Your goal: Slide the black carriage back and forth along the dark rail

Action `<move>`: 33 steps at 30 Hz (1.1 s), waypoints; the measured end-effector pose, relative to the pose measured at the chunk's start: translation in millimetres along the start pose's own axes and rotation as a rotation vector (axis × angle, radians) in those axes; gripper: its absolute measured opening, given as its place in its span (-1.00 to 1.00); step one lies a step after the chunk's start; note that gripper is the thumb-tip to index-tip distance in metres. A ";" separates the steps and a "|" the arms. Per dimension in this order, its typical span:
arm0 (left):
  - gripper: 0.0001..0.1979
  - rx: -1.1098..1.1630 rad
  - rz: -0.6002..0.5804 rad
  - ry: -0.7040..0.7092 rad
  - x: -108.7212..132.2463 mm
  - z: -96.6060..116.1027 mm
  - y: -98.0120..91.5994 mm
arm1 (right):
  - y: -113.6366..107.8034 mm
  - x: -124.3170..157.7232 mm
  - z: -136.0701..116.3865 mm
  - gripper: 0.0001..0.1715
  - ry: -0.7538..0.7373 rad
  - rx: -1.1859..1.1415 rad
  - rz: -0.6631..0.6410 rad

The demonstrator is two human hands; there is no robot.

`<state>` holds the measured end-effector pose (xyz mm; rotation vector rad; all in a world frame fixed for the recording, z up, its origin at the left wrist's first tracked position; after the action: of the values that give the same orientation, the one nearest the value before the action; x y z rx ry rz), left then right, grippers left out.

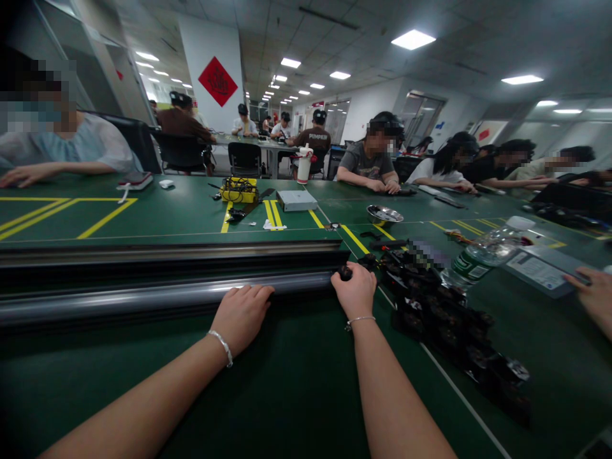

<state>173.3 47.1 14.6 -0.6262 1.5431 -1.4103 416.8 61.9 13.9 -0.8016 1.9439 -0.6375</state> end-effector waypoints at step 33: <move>-0.77 -0.001 0.018 0.010 0.8 -0.2 -0.6 | 1.3 -0.7 7.2 -0.75 0.065 0.005 0.021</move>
<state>172.7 46.4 14.9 -0.6055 1.5533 -1.4017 423.1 62.4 10.1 -0.7644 2.0060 -0.6628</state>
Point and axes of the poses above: each hand's wrist, its own x-axis away from the middle knuckle, its own y-axis out of the palm, z = x × y, the point moved 4 cm from there along -x, towards the middle knuckle, and after that the axes turned 4 degrees about -y, right-handed, at the moved point
